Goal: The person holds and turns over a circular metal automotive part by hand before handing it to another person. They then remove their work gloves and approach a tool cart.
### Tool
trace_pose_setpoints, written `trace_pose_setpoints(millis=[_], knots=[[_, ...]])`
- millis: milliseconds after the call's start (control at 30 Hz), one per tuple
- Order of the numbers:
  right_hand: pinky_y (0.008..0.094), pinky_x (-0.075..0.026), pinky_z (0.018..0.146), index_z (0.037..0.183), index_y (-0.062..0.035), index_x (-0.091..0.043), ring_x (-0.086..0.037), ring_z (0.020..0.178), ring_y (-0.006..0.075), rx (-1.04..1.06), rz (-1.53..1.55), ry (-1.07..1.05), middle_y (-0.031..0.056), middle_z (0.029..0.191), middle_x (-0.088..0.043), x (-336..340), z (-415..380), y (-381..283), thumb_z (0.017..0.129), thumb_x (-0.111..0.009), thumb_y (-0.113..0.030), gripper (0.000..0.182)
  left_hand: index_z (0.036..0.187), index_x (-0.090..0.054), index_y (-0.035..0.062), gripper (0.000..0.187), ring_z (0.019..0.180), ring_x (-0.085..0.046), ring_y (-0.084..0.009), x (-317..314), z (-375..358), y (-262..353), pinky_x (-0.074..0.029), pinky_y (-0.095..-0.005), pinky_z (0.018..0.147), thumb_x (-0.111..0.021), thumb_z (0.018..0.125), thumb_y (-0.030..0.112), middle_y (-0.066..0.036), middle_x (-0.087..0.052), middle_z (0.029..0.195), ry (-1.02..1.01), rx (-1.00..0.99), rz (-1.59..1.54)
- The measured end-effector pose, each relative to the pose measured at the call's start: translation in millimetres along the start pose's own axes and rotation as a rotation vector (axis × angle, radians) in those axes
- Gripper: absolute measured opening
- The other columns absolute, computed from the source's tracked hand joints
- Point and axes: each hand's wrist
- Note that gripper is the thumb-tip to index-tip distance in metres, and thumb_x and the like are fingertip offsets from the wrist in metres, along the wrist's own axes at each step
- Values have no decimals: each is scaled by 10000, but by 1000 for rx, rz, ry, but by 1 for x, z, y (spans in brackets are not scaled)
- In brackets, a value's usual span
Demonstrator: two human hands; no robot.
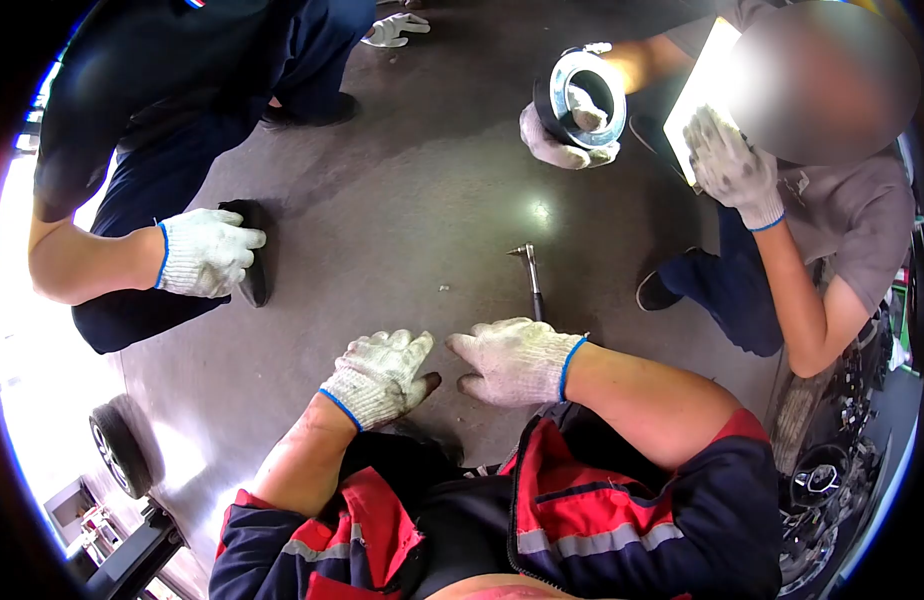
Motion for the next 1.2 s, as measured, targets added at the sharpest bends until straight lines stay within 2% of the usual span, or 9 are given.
trace_pose_setpoints(millis=[33, 567, 1200], knots=[[545, -569, 980, 1188, 26, -649, -708, 1108, 468, -2, 16, 2, 298, 1112, -715, 1, -1, -1, 974, -649, -371, 451, 1371, -638, 97, 546, 1085, -698, -428, -2, 0, -1, -556, -545, 927, -720, 951, 437, -182, -715, 1199, 13, -8, -2], [539, -567, 992, 1230, 32, -640, -711, 1119, 462, 6, 2, -23, 301, 1134, -717, 1, -3, -1, 972, -650, -382, 489, 1312, -643, 92, 485, 1092, -695, -435, -3, 1, 4, -547, -551, 944, -720, 954, 411, -190, -716, 1178, 9, -7, -8], [530, -558, 1008, 1229, 20, -650, -700, 1143, 461, -10, 22, -22, 300, 1154, -710, 2, -5, 0, 975, -657, -400, 491, 1338, -643, 87, 524, 1070, -702, -434, -3, 1, 3, -561, -549, 915, -735, 940, 416, -180, -716, 1170, 40, -25, 19]])
Point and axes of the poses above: each hand's wrist, its own z-axis towards the middle knuckle, its own x-axis out of the back of the hand, y = z × x
